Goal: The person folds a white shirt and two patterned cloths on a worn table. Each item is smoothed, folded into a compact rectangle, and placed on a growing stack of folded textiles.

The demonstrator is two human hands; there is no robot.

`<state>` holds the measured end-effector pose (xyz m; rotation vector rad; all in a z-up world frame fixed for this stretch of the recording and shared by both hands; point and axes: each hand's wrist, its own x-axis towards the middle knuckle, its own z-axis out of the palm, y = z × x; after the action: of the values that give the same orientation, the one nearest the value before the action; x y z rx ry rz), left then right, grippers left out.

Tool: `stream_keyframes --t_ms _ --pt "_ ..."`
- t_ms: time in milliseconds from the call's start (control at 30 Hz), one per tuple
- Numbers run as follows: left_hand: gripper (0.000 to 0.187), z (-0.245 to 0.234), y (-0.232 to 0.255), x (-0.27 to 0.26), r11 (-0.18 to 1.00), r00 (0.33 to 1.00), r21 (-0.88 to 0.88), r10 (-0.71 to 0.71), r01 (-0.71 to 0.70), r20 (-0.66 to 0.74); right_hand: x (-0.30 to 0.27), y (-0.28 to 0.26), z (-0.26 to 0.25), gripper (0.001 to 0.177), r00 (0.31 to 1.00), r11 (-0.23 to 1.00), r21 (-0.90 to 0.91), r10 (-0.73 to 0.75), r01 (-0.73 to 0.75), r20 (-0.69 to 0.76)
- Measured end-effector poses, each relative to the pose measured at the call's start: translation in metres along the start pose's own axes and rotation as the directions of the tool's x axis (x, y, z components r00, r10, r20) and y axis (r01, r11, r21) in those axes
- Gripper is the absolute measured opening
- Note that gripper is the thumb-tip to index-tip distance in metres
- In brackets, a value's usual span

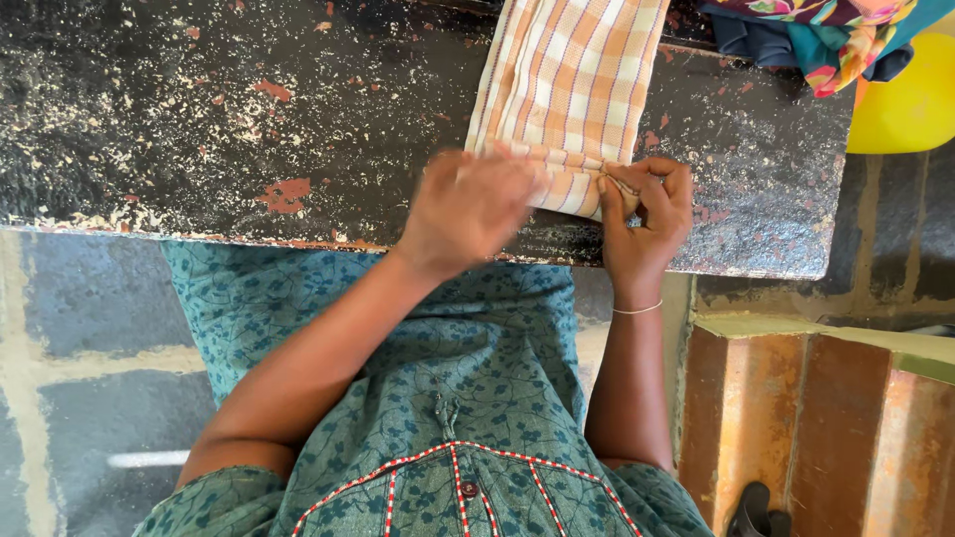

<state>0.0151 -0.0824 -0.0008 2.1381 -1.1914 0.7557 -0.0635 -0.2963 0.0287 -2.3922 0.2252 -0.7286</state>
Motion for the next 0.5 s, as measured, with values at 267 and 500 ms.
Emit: stream_keyframes --t_ms 267,500 --pt "0.043 0.011 0.005 0.005 0.988 0.976 0.129 0.053 -0.082 0.213 -0.009 -0.005 0.013 0.020 0.988 0.981 -0.147 -0.140 0.130 -0.064" --pt "0.033 0.015 -0.008 0.021 0.988 0.971 0.063 0.129 -0.144 0.202 -0.027 -0.017 0.012 0.046 0.924 0.845 -0.373 -0.353 0.383 0.149"
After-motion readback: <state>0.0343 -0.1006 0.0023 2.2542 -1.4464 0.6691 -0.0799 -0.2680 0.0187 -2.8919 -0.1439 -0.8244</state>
